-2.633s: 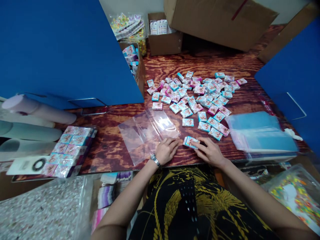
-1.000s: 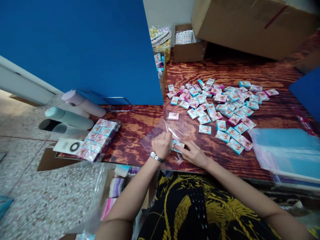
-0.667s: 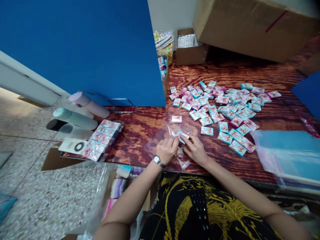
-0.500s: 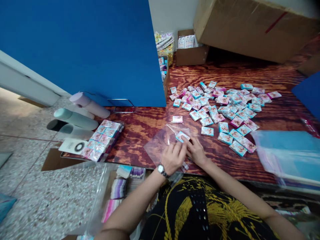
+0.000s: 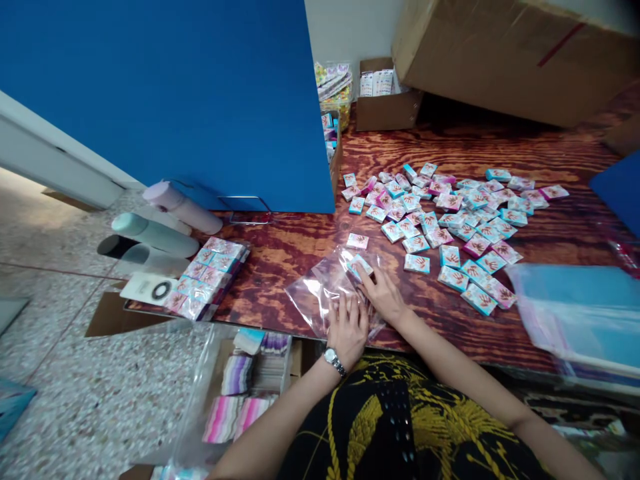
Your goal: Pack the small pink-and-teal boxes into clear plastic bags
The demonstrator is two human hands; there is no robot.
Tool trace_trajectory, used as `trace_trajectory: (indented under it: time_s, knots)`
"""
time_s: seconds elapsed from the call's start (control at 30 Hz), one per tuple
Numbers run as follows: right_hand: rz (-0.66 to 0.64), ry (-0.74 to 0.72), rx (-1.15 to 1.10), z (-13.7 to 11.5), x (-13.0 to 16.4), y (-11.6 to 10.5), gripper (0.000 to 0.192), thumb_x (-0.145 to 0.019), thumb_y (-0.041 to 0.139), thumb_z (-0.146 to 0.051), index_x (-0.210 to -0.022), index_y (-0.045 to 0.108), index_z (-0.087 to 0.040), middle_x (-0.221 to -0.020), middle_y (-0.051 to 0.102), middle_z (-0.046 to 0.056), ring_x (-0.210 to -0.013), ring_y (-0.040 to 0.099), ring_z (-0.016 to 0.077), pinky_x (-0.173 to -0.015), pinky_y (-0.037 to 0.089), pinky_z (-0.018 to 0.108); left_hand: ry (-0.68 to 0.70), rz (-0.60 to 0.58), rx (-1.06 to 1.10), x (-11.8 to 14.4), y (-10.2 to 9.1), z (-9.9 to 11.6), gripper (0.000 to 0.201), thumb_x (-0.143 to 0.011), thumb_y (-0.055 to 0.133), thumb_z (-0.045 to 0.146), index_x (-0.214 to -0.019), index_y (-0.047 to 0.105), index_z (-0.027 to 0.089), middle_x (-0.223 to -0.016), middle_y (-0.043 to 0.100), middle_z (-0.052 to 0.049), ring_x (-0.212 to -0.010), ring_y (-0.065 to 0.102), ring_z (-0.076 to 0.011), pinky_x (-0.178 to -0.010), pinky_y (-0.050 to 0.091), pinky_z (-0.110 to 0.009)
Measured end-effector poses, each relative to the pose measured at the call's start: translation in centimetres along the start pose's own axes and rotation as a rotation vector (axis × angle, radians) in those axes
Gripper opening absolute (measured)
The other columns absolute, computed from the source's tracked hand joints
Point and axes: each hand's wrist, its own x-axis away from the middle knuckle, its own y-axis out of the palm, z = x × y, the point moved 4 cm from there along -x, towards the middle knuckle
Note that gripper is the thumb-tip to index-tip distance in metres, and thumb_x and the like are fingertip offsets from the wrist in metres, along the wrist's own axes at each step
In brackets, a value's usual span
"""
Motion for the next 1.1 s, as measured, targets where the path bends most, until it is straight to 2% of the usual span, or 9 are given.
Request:
trace_trajectory:
  time_s: [0.13,0.3,0.43,0.67,0.77,0.9,1.0,1.07,1.1]
  knots:
    - [0.017,0.014,0.027,-0.4,-0.8,0.5,0.052,-0.093,0.05,-0.027,-0.144,0.04,-0.019,-0.141,0.041,0.023,-0.114,0.056,0.0324,-0.085,0.055,0.041,-0.006,0.001,0.027,-0.1,0.0,0.1,0.04,-0.091,0.046,0.022,-0.129,0.053,0.012,-0.138,0.049,-0.021,-0.132,0.04,-0.0397,-0.102,0.037,-0.064]
    - [-0.005,0.002,0.069,-0.2,-0.9,0.2,0.049,-0.093,0.049,-0.022,-0.142,0.043,-0.018,-0.131,0.051,0.022,-0.107,0.061,0.0298,-0.085,0.055,0.04,-0.064,-0.025,0.172,-1.5,1.4,0.4,0.048,-0.09,0.045,0.023,-0.133,0.046,0.001,-0.14,0.044,-0.027,-0.135,0.037,-0.0361,-0.102,0.043,-0.051]
    - [-0.042,-0.012,0.064,0.2,-1.2,-0.2,0.053,-0.092,0.046,-0.015,-0.145,0.039,-0.017,-0.133,0.051,0.022,-0.111,0.059,0.0301,-0.088,0.054,0.041,-0.108,0.027,0.193,-1.9,1.8,0.9,0.052,-0.089,0.045,0.026,-0.133,0.045,-0.003,-0.143,0.039,-0.028,-0.137,0.03,-0.0392,-0.107,0.035,-0.056]
    - [-0.091,-0.04,0.012,-1.1,-0.2,-1.0,0.056,-0.092,0.046,-0.014,-0.146,0.034,-0.014,-0.148,0.035,0.022,-0.109,0.062,0.0285,-0.086,0.056,0.037,-0.179,-0.018,0.266,-0.1,0.3,0.1,0.053,-0.09,0.043,0.031,-0.138,0.043,0.01,-0.143,0.044,-0.019,-0.134,0.039,-0.0333,-0.108,0.027,-0.063]
    - [-0.108,-0.076,-0.011,-2.0,1.3,-2.7,0.058,-0.091,0.042,-0.01,-0.148,0.03,-0.013,-0.149,0.032,0.022,-0.112,0.06,0.0289,-0.086,0.056,0.037,-0.222,-0.02,0.314,-0.4,-0.3,-0.5,0.055,-0.086,0.047,0.027,-0.138,0.042,0.008,-0.139,0.049,-0.019,-0.132,0.041,-0.033,-0.108,0.031,-0.058]
    - [-0.098,-0.265,-0.117,-1.7,2.2,-6.8,0.057,-0.092,0.046,-0.013,-0.147,0.033,-0.017,-0.132,0.057,0.014,-0.106,0.063,0.0223,-0.09,0.054,0.032,-0.204,-0.028,0.291,-0.6,-0.2,-0.5,0.057,-0.085,0.046,0.026,-0.138,0.04,0.006,-0.141,0.046,-0.02,-0.134,0.038,-0.0345,-0.107,0.031,-0.058]
    - [-0.031,-0.226,-0.17,1.2,-1.3,-8.3,0.049,-0.094,0.048,-0.018,-0.142,0.043,-0.024,-0.112,0.068,0.006,-0.086,0.067,0.0162,-0.084,0.054,0.028,-0.209,-0.024,0.279,-0.5,0.1,-0.4,0.058,-0.087,0.047,0.03,-0.139,0.039,0.007,-0.141,0.046,-0.02,-0.133,0.038,-0.0332,-0.107,0.03,-0.058]
    - [-0.009,-0.125,-0.162,3.7,-5.4,-6.9,0.043,-0.095,0.044,-0.018,-0.138,0.049,-0.025,-0.116,0.067,0.006,-0.094,0.065,0.0175,-0.086,0.053,0.03,-0.208,-0.021,0.277,-0.4,0.2,-0.3,0.058,-0.087,0.047,0.033,-0.139,0.04,0.007,-0.141,0.047,-0.02,-0.133,0.039,-0.0327,-0.108,0.028,-0.057]
    - [-0.051,-0.142,-0.16,4.5,-7.5,-5.5,0.041,-0.095,0.044,-0.018,-0.135,0.052,-0.025,-0.121,0.064,0.007,-0.104,0.061,0.0192,-0.091,0.051,0.033,-0.208,-0.02,0.275,-0.4,0.2,-0.3,0.058,-0.087,0.047,0.034,-0.139,0.04,0.006,-0.141,0.046,-0.02,-0.133,0.038,-0.0328,-0.108,0.028,-0.057]
